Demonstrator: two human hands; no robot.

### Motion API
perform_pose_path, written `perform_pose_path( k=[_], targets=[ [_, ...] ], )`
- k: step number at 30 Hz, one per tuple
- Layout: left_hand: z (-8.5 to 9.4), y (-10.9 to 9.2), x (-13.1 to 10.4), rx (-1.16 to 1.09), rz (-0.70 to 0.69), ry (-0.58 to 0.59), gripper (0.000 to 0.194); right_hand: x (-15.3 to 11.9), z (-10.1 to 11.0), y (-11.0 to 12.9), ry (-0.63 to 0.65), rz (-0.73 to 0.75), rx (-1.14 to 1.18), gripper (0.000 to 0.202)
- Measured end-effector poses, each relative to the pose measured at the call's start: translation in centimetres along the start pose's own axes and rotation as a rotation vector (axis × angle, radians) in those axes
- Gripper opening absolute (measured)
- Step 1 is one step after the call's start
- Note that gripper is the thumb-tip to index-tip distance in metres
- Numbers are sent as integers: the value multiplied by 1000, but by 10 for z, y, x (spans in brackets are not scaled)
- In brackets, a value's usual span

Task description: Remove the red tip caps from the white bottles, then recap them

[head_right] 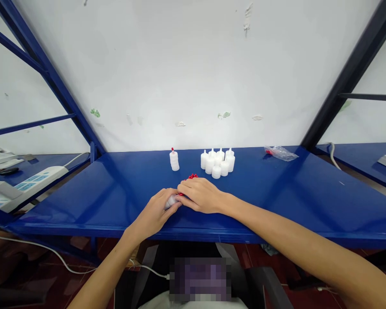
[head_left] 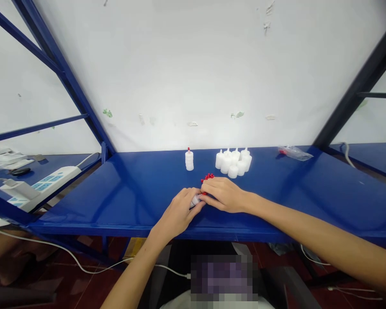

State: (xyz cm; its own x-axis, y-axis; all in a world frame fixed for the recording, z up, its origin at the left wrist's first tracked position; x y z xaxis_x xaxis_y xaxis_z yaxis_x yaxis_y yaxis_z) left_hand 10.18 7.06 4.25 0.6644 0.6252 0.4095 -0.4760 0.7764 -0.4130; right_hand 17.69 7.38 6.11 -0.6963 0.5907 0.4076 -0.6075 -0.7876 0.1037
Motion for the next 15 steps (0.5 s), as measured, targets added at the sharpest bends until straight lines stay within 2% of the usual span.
perform_pose_path(
  k=[4,8,12,15],
  targets=[
    [-2,-11,0,116,-83,21,19,-1,-6,4,72,-19,187,35],
    [0,-17,1,254,-133,-9,21,-2,-6,2,137,-77,394,36],
    [4,-15,-1,291,-113,-27,32,-6,10,-29,66,-237,499,43],
    [6,-9,-2,261,-48,-23,36,-12,17,-50,95,-272,312,39]
  ],
)
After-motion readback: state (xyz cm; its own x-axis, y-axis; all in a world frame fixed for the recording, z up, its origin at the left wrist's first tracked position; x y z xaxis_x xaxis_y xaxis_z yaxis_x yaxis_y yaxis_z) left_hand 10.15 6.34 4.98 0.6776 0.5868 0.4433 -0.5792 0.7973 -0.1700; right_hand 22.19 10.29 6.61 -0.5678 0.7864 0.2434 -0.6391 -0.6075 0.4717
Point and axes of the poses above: each hand's wrist, its own x-axis towards the middle knuckle, its own z-axis out of the back of the hand, y = z × x, the point moved 10 cm from there along x, towards the middle knuckle, and after that the axes turned 6 degrees about -z, right-handed, at the moved point
